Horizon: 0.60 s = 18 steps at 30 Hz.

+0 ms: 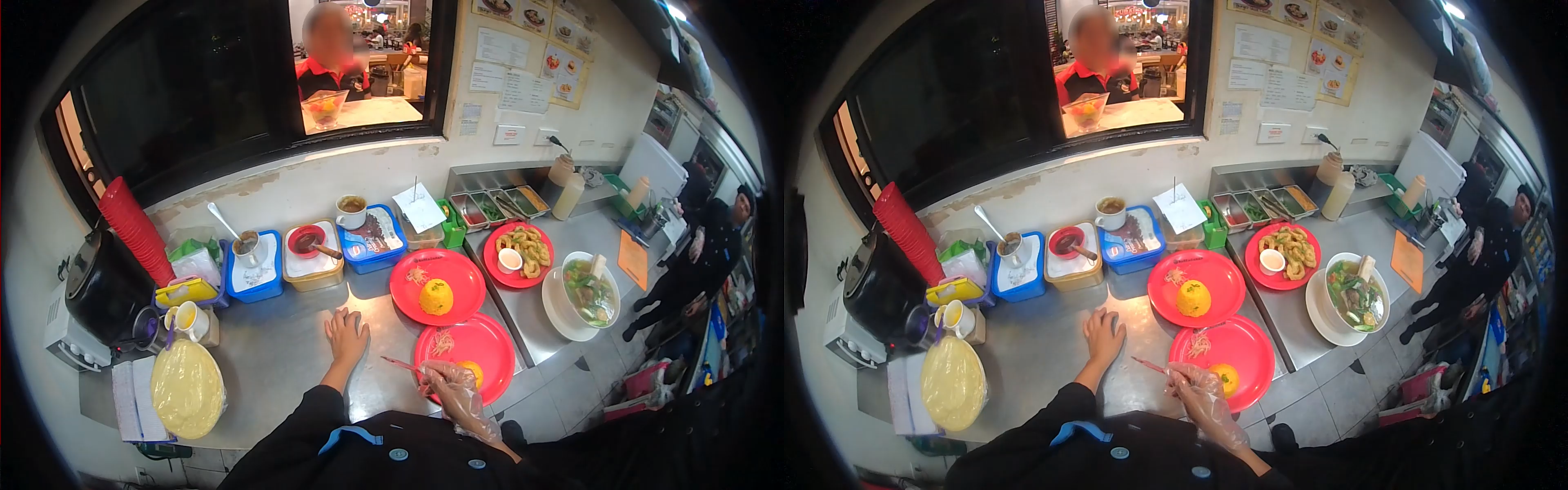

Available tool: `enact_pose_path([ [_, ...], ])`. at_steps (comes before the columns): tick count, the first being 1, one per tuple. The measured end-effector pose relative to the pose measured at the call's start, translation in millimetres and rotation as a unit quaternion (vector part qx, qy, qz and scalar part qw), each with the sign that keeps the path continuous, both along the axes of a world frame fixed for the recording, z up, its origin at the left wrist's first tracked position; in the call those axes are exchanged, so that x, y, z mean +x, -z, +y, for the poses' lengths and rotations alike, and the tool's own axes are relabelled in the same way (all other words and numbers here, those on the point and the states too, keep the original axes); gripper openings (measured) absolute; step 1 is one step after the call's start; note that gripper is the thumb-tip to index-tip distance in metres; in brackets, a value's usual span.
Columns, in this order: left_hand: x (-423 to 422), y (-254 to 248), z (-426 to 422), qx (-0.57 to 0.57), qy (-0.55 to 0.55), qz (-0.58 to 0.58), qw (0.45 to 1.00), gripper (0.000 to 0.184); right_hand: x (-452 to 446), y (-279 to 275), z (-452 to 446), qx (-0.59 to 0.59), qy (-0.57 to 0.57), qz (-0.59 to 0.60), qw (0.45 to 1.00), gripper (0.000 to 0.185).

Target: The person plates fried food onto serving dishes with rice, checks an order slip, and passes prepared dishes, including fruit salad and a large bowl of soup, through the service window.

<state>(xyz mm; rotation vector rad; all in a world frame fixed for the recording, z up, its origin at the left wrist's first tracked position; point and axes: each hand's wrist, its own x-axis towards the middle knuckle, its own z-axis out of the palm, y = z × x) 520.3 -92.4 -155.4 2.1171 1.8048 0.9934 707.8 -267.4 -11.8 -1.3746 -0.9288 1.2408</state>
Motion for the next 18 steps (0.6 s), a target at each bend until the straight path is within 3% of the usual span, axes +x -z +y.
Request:
enact_pose_path([
  [4,0.3,3.8,1.7,-0.007,-0.004,-0.009,1.000,0.036,17.1,7.2,12.3,0.032,-0.018,-0.013,0.999,0.022],
  [8,3.9,9.8,4.1,-0.009,-0.013,-0.019,1.000,0.037,65.3,-43.6,87.2,0.163,0.040,-0.106,0.980,0.015],
  [10,4.8,7.0,1.8,-0.007,-0.014,-0.021,1.000,0.037,93.0,-78.0,141.0,0.174,0.075,-0.255,0.948,0.015],
  [12,6.1,4.0,3.4,-0.004,-0.018,-0.024,1.000,0.037,115.9,-83.7,201.7,0.265,0.109,-0.152,0.946,0.015],
  [15,5.7,4.4,2.7,-0.006,-0.018,-0.020,1.000,0.037,151.7,-65.7,297.7,0.259,0.141,-0.256,0.921,0.019],
  [17,5.8,1.2,5.1,-0.012,-0.021,-0.014,1.000,0.036,173.2,-41.1,358.1,0.181,0.123,-0.506,0.834,0.023],
  [18,5.7,0.1,6.6,-0.013,-0.024,-0.013,1.000,0.036,180.5,-33.8,386.0,0.152,0.091,-0.544,0.820,0.038],
])
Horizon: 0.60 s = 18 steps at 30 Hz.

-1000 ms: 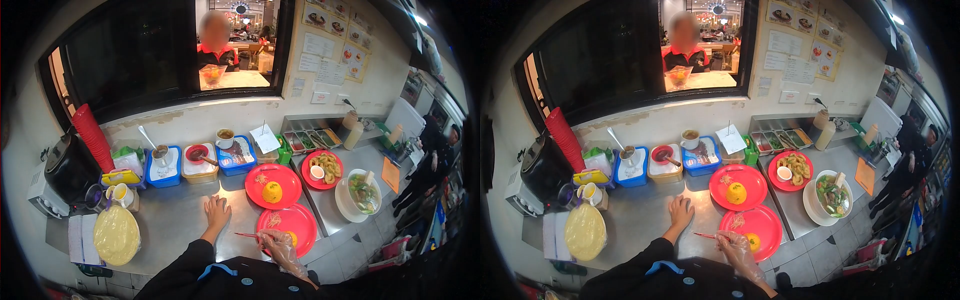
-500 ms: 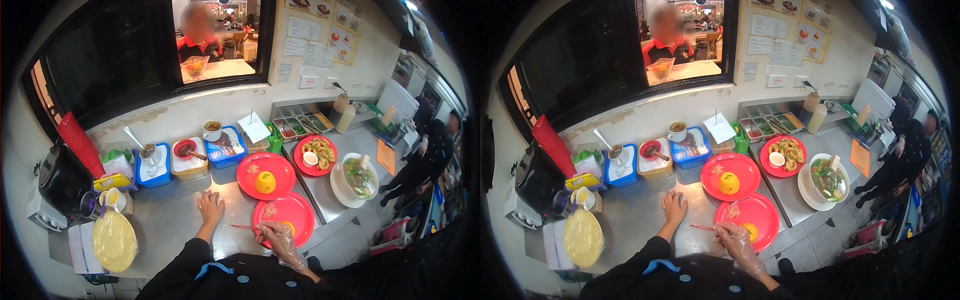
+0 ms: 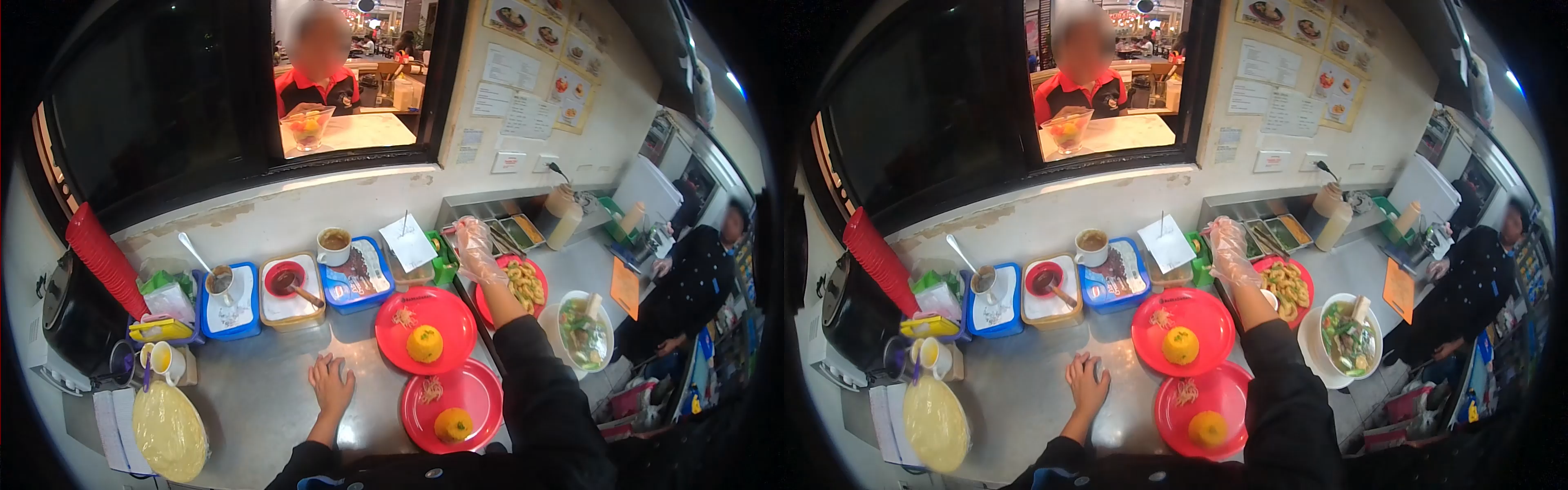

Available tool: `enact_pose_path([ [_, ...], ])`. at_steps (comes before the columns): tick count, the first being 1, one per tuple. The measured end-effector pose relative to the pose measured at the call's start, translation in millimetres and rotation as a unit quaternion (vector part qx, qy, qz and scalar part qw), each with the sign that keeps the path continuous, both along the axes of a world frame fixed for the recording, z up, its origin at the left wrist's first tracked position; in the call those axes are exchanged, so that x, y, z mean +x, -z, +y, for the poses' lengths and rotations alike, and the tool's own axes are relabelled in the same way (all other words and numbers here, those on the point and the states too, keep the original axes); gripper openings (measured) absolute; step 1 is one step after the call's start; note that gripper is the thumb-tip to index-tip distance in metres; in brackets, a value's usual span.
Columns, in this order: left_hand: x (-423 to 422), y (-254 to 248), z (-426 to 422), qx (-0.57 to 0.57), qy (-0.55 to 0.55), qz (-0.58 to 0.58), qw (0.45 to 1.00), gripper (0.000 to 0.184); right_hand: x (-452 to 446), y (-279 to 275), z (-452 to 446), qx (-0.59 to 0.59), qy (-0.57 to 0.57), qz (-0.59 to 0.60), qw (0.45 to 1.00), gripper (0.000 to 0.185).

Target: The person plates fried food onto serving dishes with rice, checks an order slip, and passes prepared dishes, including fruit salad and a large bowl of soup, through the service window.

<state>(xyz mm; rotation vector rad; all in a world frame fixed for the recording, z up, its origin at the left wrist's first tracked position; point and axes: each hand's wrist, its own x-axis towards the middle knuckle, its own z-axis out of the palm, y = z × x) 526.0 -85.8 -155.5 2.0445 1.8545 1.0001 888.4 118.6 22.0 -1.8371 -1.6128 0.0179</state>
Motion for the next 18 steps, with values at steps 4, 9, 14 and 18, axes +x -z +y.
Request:
enact_pose_path([
  [4,2.6,-4.7,4.1,-0.012,-0.008,-0.001,1.000,0.036,24.0,49.5,69.6,0.064,-0.090,-0.269,0.957,0.065],
  [9,3.4,-4.9,7.7,-0.016,-0.021,-0.004,1.000,0.037,-29.0,0.7,112.5,-0.057,0.008,-0.125,0.990,0.032],
  [14,1.8,-8.7,6.6,-0.025,-0.021,0.013,0.999,0.037,-116.0,-72.4,150.1,0.181,-0.157,-0.043,0.970,0.039],
  [18,0.6,-1.3,5.9,-0.012,-0.023,0.006,1.000,0.037,-194.5,-123.6,173.4,-0.038,-0.302,0.420,0.855,0.034],
])
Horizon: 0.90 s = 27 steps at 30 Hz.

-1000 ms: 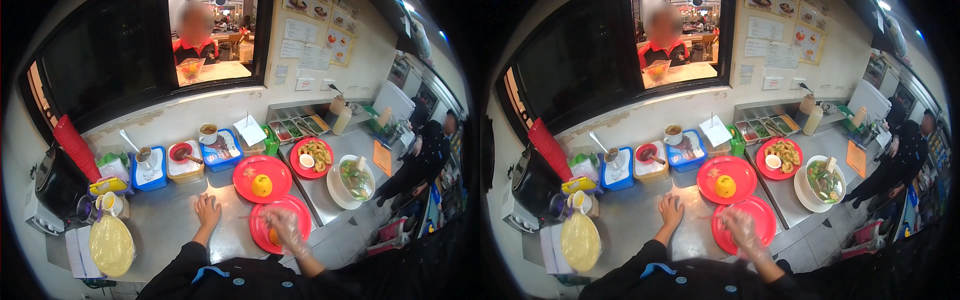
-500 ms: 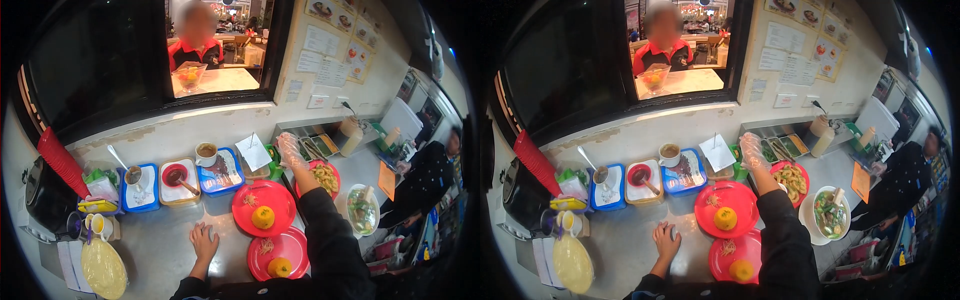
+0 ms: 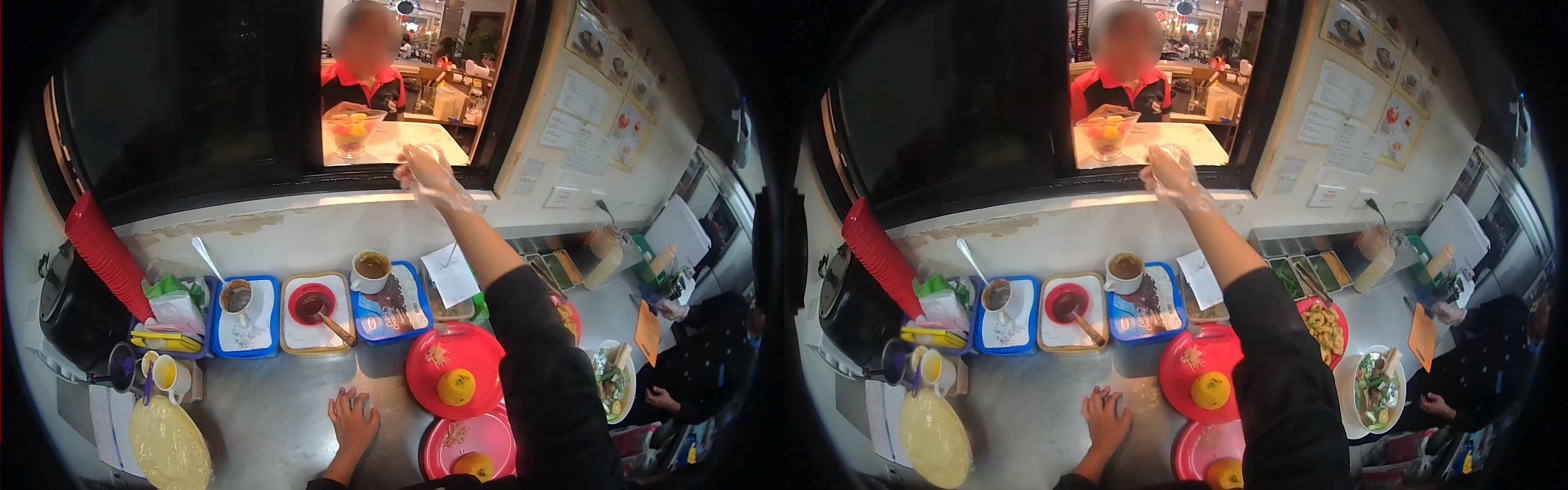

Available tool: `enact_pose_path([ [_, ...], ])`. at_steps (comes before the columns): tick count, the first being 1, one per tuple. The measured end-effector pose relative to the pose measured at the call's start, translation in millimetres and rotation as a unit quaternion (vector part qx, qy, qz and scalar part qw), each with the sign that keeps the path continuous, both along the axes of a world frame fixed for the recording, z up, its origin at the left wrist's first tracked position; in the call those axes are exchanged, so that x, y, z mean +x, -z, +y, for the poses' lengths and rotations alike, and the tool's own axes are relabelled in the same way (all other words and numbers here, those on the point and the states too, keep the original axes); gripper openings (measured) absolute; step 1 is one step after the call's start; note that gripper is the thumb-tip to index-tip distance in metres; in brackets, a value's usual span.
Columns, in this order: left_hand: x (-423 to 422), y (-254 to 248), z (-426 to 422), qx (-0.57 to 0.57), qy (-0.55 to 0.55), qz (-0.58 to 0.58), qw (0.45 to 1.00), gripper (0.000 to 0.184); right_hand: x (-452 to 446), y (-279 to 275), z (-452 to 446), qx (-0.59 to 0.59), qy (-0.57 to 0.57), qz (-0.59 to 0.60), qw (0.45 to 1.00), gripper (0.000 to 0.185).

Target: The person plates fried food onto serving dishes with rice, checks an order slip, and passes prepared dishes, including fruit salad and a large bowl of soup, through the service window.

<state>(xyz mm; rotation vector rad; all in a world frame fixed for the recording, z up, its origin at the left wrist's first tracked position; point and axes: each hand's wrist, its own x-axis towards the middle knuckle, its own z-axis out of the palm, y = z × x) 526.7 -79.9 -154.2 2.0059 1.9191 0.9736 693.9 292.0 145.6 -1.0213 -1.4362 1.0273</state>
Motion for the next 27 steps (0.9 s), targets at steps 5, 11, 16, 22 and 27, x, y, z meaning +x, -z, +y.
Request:
enact_pose_path([
  [5,-2.3,4.2,0.4,0.005,-0.015,-0.008,1.000,0.037,-56.7,-23.7,81.9,0.017,-0.015,0.068,0.997,0.027],
  [11,-4.0,2.7,-0.3,-0.012,-0.017,-0.023,1.000,0.033,-72.5,-32.4,107.8,-0.038,0.081,0.111,0.990,0.025],
  [16,-3.5,3.1,-0.7,-0.004,-0.018,-0.033,0.999,0.032,-53.5,-4.0,123.2,-0.022,0.130,0.063,0.989,0.022],
  [22,-4.9,3.6,-1.5,0.009,-0.007,-0.022,1.000,0.033,-21.7,-18.5,77.8,0.012,0.024,0.256,0.966,0.019],
  [27,-2.4,10.5,-3.6,0.025,0.004,-0.014,1.000,0.035,54.2,-56.6,-4.3,0.039,-0.101,0.284,0.953,0.023],
])
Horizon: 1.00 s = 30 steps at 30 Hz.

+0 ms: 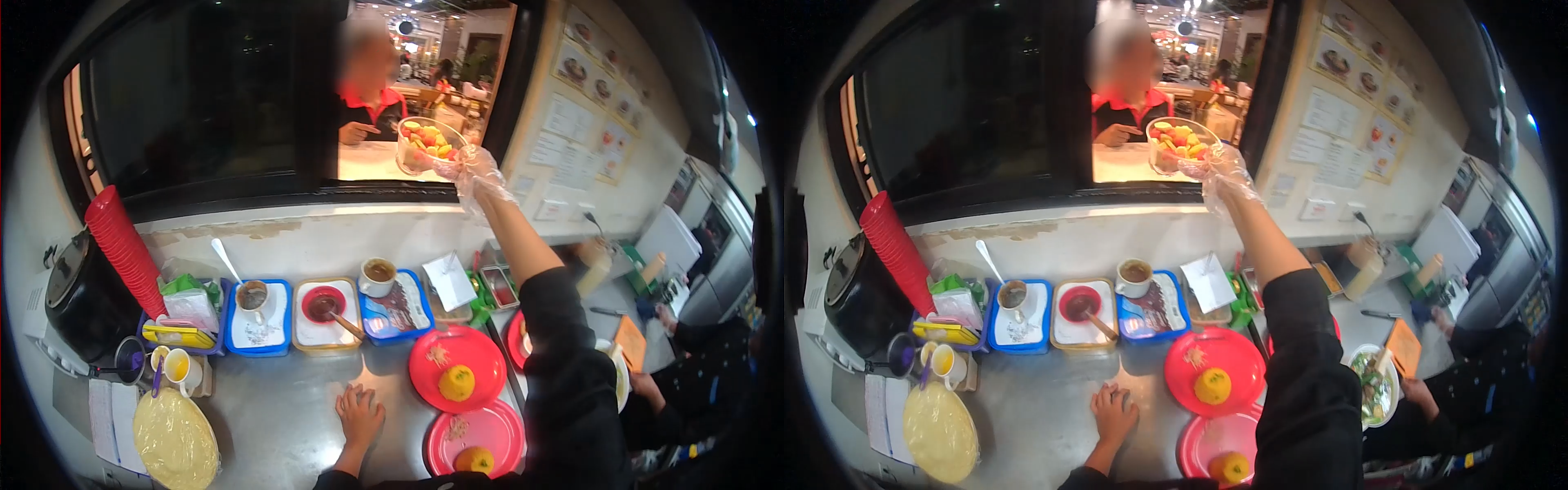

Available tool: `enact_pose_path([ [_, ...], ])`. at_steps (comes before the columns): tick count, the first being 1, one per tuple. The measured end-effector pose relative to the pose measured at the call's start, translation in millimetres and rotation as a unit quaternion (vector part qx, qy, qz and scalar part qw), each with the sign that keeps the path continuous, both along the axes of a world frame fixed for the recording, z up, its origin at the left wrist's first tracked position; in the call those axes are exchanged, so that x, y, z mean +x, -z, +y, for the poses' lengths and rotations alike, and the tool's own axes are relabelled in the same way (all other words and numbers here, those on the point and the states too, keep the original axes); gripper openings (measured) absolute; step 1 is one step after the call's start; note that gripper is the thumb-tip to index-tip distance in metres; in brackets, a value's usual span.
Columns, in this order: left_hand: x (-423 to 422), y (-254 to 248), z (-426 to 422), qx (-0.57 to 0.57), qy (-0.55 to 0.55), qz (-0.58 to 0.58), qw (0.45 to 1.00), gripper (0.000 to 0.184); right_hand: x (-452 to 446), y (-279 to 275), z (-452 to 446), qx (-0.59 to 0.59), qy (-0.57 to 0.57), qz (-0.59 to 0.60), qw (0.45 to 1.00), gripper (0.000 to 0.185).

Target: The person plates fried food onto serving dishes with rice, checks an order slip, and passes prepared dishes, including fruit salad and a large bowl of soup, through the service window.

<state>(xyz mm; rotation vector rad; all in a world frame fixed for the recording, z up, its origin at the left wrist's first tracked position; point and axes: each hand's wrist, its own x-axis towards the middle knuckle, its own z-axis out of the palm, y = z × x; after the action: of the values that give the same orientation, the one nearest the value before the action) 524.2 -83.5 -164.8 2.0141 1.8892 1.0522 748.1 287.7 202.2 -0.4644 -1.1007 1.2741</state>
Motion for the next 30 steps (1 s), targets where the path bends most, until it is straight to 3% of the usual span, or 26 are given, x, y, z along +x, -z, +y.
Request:
enact_pose_path([
  [3,0.2,-0.5,-0.5,0.018,-0.006,0.003,1.000,0.036,71.0,-4.3,-65.2,0.028,-0.018,-0.067,0.997,0.013],
  [4,-0.2,0.6,-0.4,0.020,-0.004,0.006,1.000,0.036,62.4,-28.8,-128.3,-0.048,0.118,-0.135,0.983,0.009],
  [6,1.4,1.6,-1.6,0.018,0.007,0.001,1.000,0.036,110.9,-22.2,-175.8,-0.010,0.085,-0.129,0.988,0.011],
  [7,1.8,0.6,-0.8,0.013,0.014,-0.006,1.000,0.036,123.8,-26.5,-207.6,-0.014,0.122,-0.129,0.984,0.011],
  [9,3.6,-2.2,-1.6,0.011,0.020,0.003,1.000,0.035,134.9,-40.5,-271.7,-0.131,0.253,-0.144,0.948,0.012],
  [12,5.5,-3.6,-4.4,0.015,0.017,-0.002,1.000,0.034,187.2,-32.6,-335.1,-0.134,0.291,-0.123,0.939,0.012],
  [17,10.2,-11.8,-8.3,-0.001,0.019,0.007,1.000,0.034,308.1,3.2,-399.1,-0.173,0.394,-0.100,0.897,0.014],
  [20,12.3,-6.5,-6.2,-0.004,0.017,0.018,1.000,0.035,381.5,38.1,-428.3,-0.163,0.466,-0.113,0.862,0.015],
  [23,12.7,-4.8,-5.9,-0.005,0.014,0.040,0.999,0.034,440.3,76.2,-453.6,-0.114,0.527,-0.043,0.841,0.013],
  [25,14.3,-6.5,-5.6,-0.008,0.014,0.047,0.999,0.034,483.5,99.1,-466.5,-0.157,0.639,-0.165,0.735,0.019],
  [26,16.0,-5.7,-5.5,-0.012,0.010,0.051,0.999,0.035,520.9,122.5,-470.3,-0.159,0.639,-0.163,0.734,0.019],
  [28,16.3,-1.1,-3.3,-0.008,0.008,0.059,0.998,0.036,610.3,189.1,-470.0,-0.250,0.711,-0.426,0.501,0.023],
  [30,15.9,1.9,-2.7,-0.010,0.015,0.059,0.998,0.037,679.3,255.3,-471.7,-0.280,0.709,-0.405,0.505,0.021],
])
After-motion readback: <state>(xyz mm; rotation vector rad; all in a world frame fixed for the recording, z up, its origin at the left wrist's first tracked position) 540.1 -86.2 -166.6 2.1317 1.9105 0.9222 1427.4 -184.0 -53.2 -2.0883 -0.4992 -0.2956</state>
